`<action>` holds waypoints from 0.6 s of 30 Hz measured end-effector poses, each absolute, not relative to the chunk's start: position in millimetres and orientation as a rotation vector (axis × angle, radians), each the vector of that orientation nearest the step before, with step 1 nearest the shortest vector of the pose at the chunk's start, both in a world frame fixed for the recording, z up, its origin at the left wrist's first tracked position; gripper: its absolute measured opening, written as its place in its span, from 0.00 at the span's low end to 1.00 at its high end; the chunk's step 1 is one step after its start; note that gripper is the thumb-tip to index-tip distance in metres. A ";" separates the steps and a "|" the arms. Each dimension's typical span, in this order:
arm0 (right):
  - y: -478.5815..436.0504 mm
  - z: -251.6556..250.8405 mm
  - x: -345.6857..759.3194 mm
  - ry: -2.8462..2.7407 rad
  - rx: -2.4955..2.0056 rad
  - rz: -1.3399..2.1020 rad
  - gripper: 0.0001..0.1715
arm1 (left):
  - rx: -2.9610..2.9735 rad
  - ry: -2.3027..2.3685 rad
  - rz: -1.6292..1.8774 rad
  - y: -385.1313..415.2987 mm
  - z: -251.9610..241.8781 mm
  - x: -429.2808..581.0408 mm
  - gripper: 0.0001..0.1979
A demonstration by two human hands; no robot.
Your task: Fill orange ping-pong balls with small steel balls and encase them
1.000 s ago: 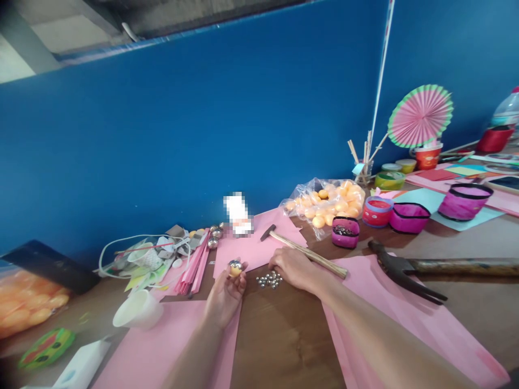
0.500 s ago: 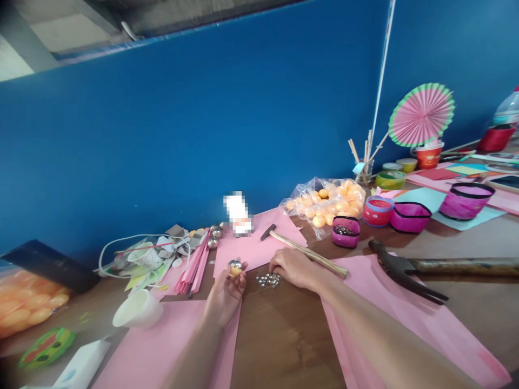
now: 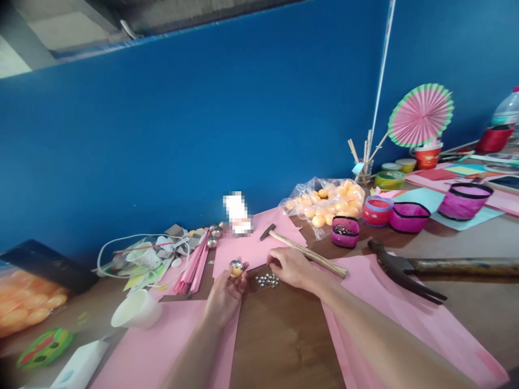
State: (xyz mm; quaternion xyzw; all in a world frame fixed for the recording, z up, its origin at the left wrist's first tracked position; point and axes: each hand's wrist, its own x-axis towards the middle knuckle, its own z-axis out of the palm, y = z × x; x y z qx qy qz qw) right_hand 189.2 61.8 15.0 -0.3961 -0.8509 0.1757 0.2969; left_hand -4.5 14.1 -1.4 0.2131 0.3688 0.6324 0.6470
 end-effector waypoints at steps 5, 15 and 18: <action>60.4 14.4 185.5 -2.193 -0.985 0.485 0.07 | 0.535 0.822 1.430 13.2 -4.3 -5.2 0.10; 50.8 21.5 175.7 -1.953 -0.989 0.795 0.04 | 0.664 0.767 1.391 9.1 -4.1 -1.3 0.18; 47.4 21.8 172.6 -1.925 -0.964 0.852 0.04 | 0.665 0.802 1.373 8.9 -4.4 -1.7 0.20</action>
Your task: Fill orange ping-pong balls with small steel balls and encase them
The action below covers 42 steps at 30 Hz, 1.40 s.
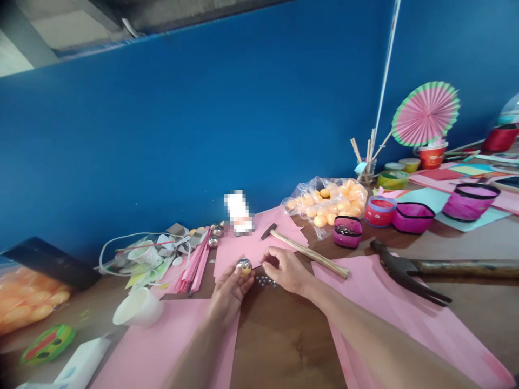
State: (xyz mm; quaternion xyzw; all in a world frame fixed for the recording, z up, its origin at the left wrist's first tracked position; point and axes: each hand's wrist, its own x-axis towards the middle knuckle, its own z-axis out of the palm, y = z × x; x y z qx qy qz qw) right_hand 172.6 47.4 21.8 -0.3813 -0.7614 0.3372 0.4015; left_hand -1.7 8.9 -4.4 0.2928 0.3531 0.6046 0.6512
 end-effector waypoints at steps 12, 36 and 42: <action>42.4 25.1 168.2 -1.837 -0.929 0.924 0.03 | 0.657 0.815 1.389 9.1 -1.9 -0.1 0.18; 36.2 21.7 160.9 -1.734 -0.878 1.165 0.06 | 0.733 0.822 1.383 7.8 -3.4 3.1 0.20; 35.3 18.4 157.7 -1.727 -0.847 1.133 0.06 | 0.762 0.830 1.384 7.0 -2.8 3.9 0.21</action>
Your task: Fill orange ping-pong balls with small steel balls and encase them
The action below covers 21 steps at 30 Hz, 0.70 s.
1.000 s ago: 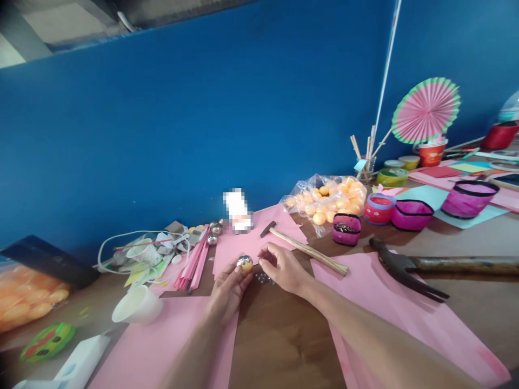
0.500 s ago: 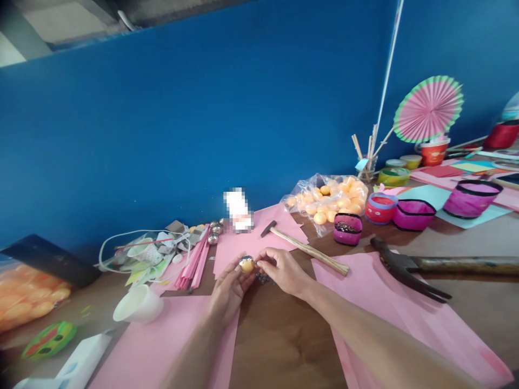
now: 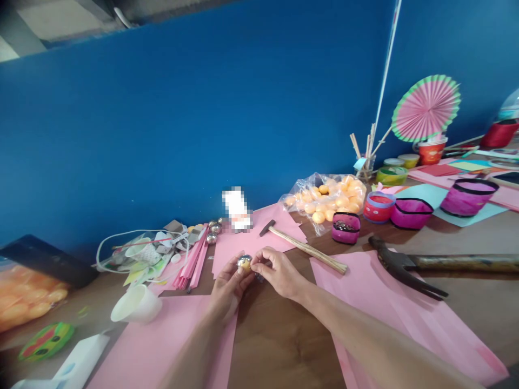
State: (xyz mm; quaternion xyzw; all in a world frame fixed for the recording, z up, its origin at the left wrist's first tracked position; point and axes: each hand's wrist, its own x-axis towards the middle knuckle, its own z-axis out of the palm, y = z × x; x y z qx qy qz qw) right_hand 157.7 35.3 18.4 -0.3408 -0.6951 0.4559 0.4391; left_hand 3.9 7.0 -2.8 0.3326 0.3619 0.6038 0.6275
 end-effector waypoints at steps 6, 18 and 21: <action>34.6 17.0 156.4 -1.702 -0.854 1.147 0.06 | 0.766 0.832 1.411 8.2 -3.4 5.5 0.22; 34.3 13.5 154.9 -1.619 -0.888 1.259 0.11 | 0.821 0.862 1.425 8.0 -2.5 6.5 0.22; 33.7 14.5 155.0 -1.621 -0.884 1.271 0.12 | 0.804 0.859 1.423 7.9 -1.5 7.0 0.22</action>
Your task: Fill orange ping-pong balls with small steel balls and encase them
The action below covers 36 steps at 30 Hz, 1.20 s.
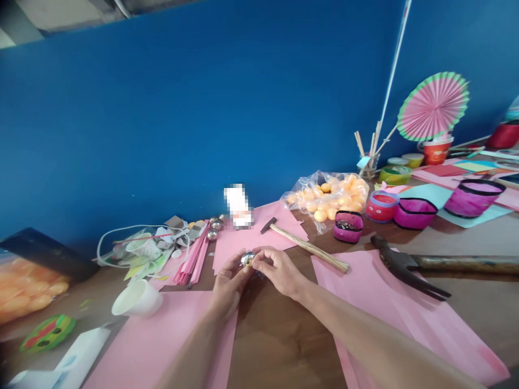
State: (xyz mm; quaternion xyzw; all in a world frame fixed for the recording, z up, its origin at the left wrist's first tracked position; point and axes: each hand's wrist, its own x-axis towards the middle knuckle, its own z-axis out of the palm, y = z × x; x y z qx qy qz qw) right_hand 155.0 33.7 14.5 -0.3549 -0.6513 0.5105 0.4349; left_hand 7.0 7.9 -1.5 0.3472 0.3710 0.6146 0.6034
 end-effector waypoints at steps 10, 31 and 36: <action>34.3 14.2 154.2 -1.647 -0.863 1.253 0.10 | 0.839 0.857 1.424 8.9 -4.5 6.2 0.22; 34.9 10.7 154.6 -1.646 -0.851 1.262 0.08 | 0.852 0.835 1.398 9.3 -6.6 4.9 0.22; 34.9 10.6 154.6 -1.650 -0.857 1.248 0.09 | 0.857 0.833 1.404 9.1 -6.3 5.2 0.21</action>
